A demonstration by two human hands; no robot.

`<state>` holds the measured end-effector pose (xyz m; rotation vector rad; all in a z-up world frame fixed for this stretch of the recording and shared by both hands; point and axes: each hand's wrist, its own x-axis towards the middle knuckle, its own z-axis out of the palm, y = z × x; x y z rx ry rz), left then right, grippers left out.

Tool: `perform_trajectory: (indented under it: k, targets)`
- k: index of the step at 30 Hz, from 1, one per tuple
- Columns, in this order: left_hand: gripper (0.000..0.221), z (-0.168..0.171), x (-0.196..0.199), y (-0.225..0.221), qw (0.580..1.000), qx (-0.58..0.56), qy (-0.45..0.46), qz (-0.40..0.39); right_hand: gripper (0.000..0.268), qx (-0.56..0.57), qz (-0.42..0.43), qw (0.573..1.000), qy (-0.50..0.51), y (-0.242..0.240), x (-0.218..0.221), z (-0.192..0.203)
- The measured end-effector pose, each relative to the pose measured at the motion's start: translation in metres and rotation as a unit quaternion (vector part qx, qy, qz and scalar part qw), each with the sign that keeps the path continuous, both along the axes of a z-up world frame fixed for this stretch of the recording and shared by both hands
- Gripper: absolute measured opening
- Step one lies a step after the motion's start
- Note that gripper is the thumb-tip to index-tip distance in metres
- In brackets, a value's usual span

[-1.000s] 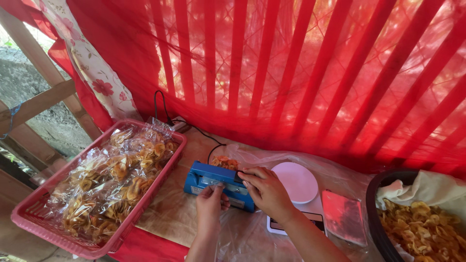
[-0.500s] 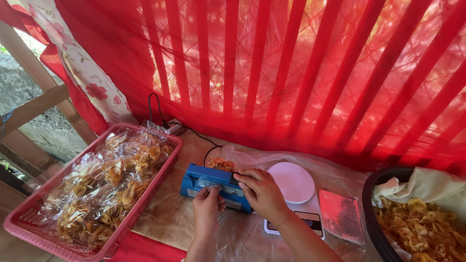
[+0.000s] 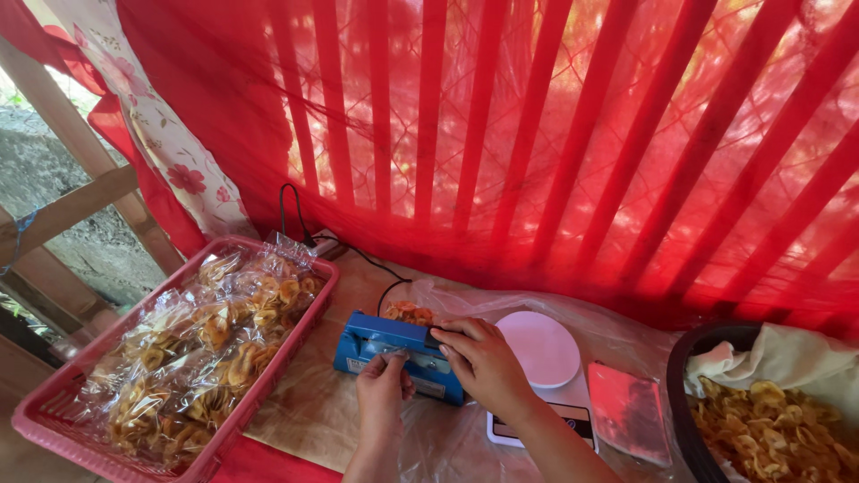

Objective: The person packages snacks by placing pieces into a small plastic bag by hand, weighing the bag on a digital scale, adding or removing pieces to reach a weight, and sealing the bag using a heat sealer.

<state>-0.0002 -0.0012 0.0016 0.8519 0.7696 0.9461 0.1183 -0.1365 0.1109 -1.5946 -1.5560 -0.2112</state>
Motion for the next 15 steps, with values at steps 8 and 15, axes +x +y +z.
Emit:
perform_trajectory:
  k: [8, 15]
  targets:
    - [0.023, 0.017, 0.002, -0.008, 0.999, 0.019, -0.011, -0.026, 0.045, -0.003, 0.022, 0.999, 0.029, 0.007, 0.009, 0.030]
    - [0.024, 0.053, 0.005, -0.055, 0.989, 0.023, -0.028, -0.141, 0.104, -0.033, 0.084, 0.989, 0.115, -0.048, 0.035, -0.026]
